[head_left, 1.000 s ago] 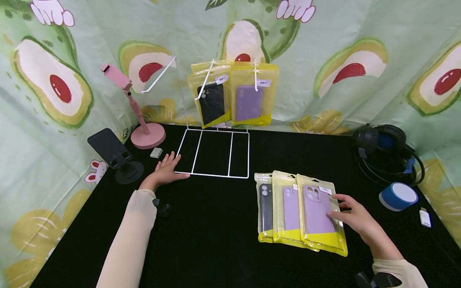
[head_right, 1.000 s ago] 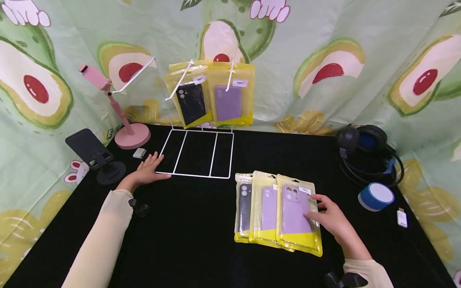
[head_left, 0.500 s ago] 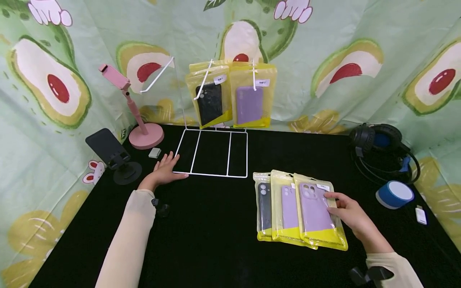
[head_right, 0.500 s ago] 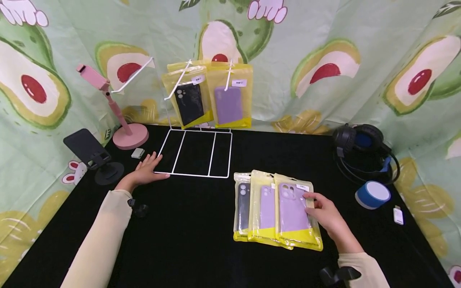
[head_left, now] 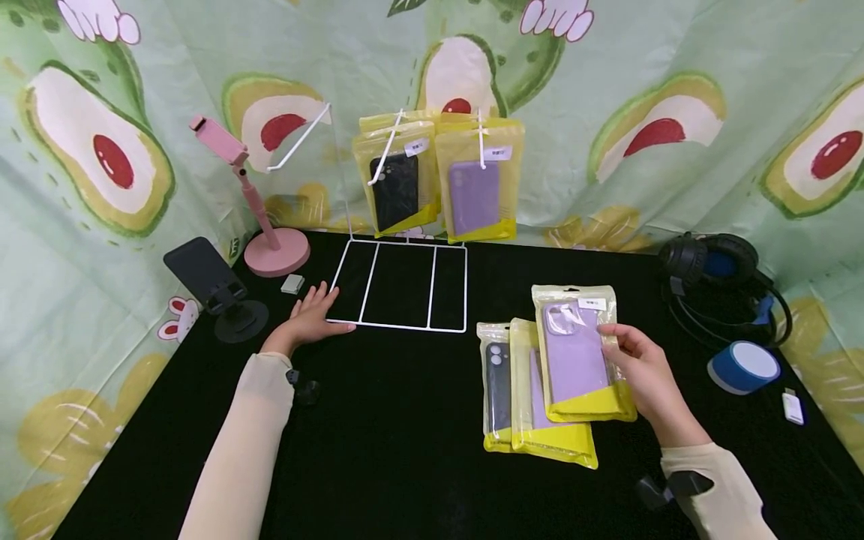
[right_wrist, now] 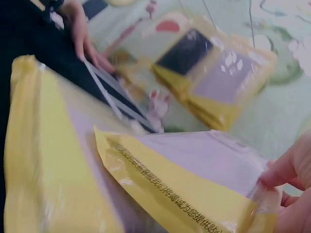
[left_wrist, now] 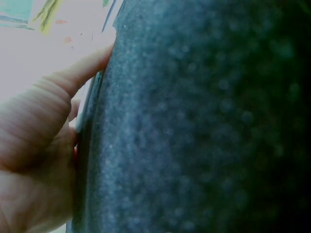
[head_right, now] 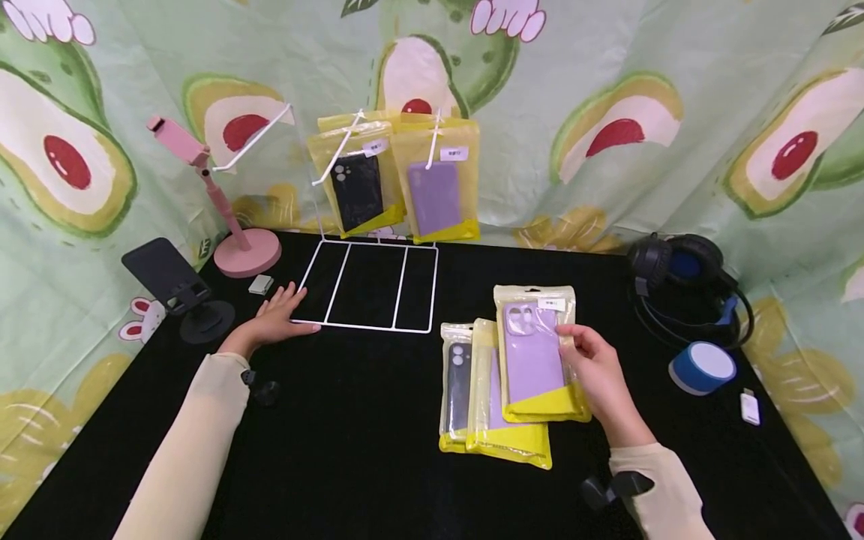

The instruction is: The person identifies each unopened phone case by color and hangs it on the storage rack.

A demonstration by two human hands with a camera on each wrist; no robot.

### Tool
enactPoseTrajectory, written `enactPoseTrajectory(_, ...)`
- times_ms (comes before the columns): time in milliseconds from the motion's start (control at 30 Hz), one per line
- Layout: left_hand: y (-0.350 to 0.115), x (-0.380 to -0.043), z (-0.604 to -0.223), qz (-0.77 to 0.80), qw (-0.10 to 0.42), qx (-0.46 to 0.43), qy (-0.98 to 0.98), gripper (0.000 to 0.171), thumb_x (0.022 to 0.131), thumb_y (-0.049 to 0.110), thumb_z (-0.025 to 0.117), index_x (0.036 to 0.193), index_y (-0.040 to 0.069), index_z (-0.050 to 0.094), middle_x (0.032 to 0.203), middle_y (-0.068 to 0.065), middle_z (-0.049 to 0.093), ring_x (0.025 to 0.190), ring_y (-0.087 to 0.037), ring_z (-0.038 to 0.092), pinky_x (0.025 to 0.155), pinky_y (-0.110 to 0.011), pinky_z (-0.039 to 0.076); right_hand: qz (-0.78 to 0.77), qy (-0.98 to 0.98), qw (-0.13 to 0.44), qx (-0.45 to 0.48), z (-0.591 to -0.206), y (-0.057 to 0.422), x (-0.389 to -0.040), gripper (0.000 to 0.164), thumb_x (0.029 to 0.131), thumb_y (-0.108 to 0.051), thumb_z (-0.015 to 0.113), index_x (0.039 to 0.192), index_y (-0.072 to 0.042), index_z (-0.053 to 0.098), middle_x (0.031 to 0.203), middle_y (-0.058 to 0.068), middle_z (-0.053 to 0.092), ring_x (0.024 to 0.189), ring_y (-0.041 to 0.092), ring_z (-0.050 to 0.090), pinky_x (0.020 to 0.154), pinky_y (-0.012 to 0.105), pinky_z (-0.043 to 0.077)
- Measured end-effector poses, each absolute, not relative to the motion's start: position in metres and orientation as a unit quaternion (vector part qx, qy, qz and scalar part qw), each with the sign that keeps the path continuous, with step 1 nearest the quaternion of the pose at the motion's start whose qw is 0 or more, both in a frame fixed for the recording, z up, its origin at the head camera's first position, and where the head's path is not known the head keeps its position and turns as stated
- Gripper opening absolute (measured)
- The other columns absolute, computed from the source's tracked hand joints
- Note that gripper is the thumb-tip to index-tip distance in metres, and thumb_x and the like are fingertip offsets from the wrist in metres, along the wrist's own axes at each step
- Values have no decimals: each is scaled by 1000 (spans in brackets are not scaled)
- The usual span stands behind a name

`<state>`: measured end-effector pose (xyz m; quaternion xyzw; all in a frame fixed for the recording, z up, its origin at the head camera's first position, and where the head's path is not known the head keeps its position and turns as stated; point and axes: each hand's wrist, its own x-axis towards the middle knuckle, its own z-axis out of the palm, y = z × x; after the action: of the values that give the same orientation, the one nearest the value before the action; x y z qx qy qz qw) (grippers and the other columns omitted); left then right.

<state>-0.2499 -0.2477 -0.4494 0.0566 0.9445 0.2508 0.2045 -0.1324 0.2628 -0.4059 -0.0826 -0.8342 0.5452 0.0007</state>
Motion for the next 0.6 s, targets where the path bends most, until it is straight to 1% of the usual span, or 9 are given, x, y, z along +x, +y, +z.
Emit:
enactPoseTrajectory(100,-248,-250,-449,252,204,56,944,98,86,54,60,152,6,7,156,-20,-12,141,-36,-17,109,-56,-11,587,-808,27,-49,-397,245,-141,25,98,-9,48,122,-2,53,97,-1,48,87,15,39,72,19,38)
enactPoseTrajectory(200,-248,-249,-449,255,204,56,944,97,86,53,61,152,6,6,156,-20,-12,141,-36,-17,109,-56,-11,638,-768,49,-2,-383,225,-150,20,96,-5,51,114,-8,59,96,-6,52,85,13,42,72,17,39)
enactPoseTrajectory(267,-248,-250,-449,257,204,58,943,98,86,53,61,152,6,6,156,-20,-13,141,-36,-18,109,-56,-11,668,-740,64,34,-372,213,-154,19,95,-4,54,110,-11,62,96,-6,55,83,12,44,71,17,40)
enactPoseTrajectory(467,-248,-250,-450,257,203,60,943,99,86,54,61,152,6,7,156,-20,-12,141,-36,-17,109,-56,-11,706,-684,126,132,-330,178,-160,20,91,2,58,107,-8,65,94,-1,61,75,14,47,65,18,42)
enactPoseTrajectory(600,-248,-250,-451,256,201,61,944,98,86,52,61,152,5,7,156,-21,-12,141,-37,-17,109,-57,-11,705,-671,151,174,-305,160,-160,20,90,4,57,107,-5,65,96,3,62,72,16,46,63,20,42)
